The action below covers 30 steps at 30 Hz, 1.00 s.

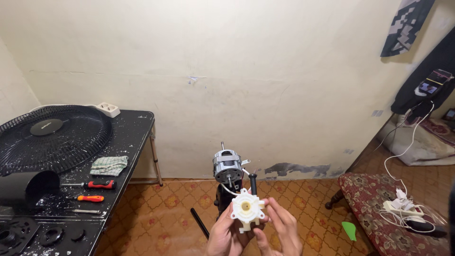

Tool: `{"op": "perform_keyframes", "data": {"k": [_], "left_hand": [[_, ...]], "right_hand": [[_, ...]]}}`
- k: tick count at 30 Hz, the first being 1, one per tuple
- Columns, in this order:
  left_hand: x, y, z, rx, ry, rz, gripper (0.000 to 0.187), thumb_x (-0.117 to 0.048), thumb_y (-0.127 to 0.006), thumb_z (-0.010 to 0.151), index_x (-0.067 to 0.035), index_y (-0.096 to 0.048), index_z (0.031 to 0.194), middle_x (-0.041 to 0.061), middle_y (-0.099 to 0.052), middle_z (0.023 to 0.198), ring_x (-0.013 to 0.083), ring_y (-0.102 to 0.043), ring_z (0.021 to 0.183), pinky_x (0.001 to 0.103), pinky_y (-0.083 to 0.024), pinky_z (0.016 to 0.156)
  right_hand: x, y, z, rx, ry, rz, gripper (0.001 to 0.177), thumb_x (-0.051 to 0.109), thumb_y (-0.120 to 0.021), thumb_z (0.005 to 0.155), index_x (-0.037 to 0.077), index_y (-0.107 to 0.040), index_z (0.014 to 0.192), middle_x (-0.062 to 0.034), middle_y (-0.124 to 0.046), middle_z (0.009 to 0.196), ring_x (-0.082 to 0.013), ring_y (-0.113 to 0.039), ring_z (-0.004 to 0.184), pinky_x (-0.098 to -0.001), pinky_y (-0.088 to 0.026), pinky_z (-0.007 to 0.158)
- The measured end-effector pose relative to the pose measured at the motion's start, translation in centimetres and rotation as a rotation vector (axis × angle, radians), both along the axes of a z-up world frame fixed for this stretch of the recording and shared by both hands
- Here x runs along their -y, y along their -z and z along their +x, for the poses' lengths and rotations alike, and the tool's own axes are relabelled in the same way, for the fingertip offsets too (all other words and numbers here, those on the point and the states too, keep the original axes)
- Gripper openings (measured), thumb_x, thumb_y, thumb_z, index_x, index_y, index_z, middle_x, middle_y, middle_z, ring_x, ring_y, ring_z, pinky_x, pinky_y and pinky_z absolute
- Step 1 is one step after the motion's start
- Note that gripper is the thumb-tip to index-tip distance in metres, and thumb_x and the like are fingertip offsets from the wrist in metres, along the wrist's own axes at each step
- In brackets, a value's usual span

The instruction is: The person disassembles a fan motor mounted on a tripod, removes a white plastic hub and several screws using a screwdriver, then reassembles the motor housing and tightens the screws. The fan blades and cage are visible on a nearby table but are not handled.

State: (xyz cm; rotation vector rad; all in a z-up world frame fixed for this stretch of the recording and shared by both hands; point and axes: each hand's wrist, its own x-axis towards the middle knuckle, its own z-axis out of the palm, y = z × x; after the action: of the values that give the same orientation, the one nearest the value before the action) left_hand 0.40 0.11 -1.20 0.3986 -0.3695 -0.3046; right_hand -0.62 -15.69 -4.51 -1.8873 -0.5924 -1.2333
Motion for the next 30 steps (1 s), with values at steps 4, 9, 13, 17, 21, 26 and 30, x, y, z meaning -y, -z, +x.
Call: {"op": "perform_keyframes", "data": {"k": [4, 9, 13, 17, 21, 26, 30], "left_hand": [[-0.7, 1.0, 0.7, -0.004, 0.017, 0.021, 0.059, -0.035, -0.041, 0.105, -0.007, -0.035, 0.157, 0.016, -0.058, 0.144, 0.0291, -0.066, 0.118, 0.044, -0.055, 0.098], [-1.0, 0.3, 1.1, 0.016, -0.004, 0.047, 0.058, -0.035, -0.041, 0.105, -0.009, -0.035, 0.156, 0.017, -0.056, 0.146, 0.027, -0.062, 0.124, 0.043, -0.053, 0.103], [-1.5, -1.0, 2.0, 0.012, 0.002, 0.043, 0.058, -0.037, -0.039, 0.104, -0.007, -0.037, 0.154, 0.021, -0.054, 0.15, 0.0286, -0.062, 0.125, 0.042, -0.051, 0.107], [-1.5, -1.7, 2.4, 0.151, 0.007, 0.0, 0.063, -0.046, -0.036, 0.105, -0.004, -0.036, 0.153, 0.023, -0.052, 0.149, 0.0321, -0.062, 0.124, 0.044, -0.049, 0.109], [-1.3, -1.8, 2.3, 0.109, -0.061, 0.119, 0.062, -0.042, -0.04, 0.105, -0.001, -0.041, 0.15, 0.021, -0.055, 0.149, 0.0297, -0.063, 0.124, 0.044, -0.051, 0.108], [-1.3, -2.3, 2.5, 0.027, -0.11, 0.133, 0.058, -0.044, -0.044, 0.103, 0.0, -0.047, 0.14, 0.023, -0.062, 0.137, 0.0304, -0.066, 0.117, 0.044, -0.054, 0.102], [-1.7, -2.6, 3.9, 0.13, -0.065, 0.17, 0.058, -0.047, -0.052, 0.096, -0.004, -0.047, 0.135, 0.02, -0.063, 0.135, 0.0282, -0.067, 0.118, 0.043, -0.056, 0.102]], "right_hand": [[-0.8, -3.8, -0.5, -0.025, -0.098, -0.006, 0.051, 0.023, -0.079, 0.087, 0.001, -0.066, 0.131, -0.0138, -0.07, 0.134, -0.0308, -0.068, 0.128, -0.0427, -0.054, 0.108], [-0.9, -3.4, 0.1, -0.07, -0.035, 0.01, 0.045, 0.018, -0.078, 0.085, 0.003, -0.068, 0.126, -0.0194, -0.066, 0.133, -0.035, -0.065, 0.125, -0.0422, -0.055, 0.102], [-1.6, -1.7, 0.3, -0.018, 0.084, 0.094, 0.029, 0.019, -0.083, 0.082, 0.009, -0.071, 0.106, -0.0107, -0.066, 0.107, -0.0221, -0.07, 0.095, -0.0313, -0.059, 0.08], [-2.3, -1.7, 1.0, 0.068, 0.058, 0.052, 0.025, 0.014, -0.077, 0.086, 0.006, -0.065, 0.106, -0.0098, -0.065, 0.104, -0.0209, -0.068, 0.094, -0.0308, -0.057, 0.08], [-0.3, -3.0, 2.6, -0.198, -0.097, 0.237, 0.019, 0.007, -0.067, 0.09, 0.004, -0.064, 0.109, -0.0099, -0.065, 0.104, -0.0172, -0.066, 0.084, -0.0292, -0.058, 0.071], [0.5, -2.8, 2.7, -0.086, -0.17, 0.07, 0.011, 0.007, -0.065, 0.09, 0.007, -0.062, 0.101, -0.0054, -0.064, 0.09, -0.015, -0.064, 0.076, -0.0273, -0.057, 0.066], [-1.6, -2.4, 1.8, 0.015, -0.086, -0.104, 0.028, 0.008, -0.078, 0.08, 0.002, -0.062, 0.102, -0.0091, -0.064, 0.086, -0.0183, -0.066, 0.073, -0.0306, -0.056, 0.061]]}}
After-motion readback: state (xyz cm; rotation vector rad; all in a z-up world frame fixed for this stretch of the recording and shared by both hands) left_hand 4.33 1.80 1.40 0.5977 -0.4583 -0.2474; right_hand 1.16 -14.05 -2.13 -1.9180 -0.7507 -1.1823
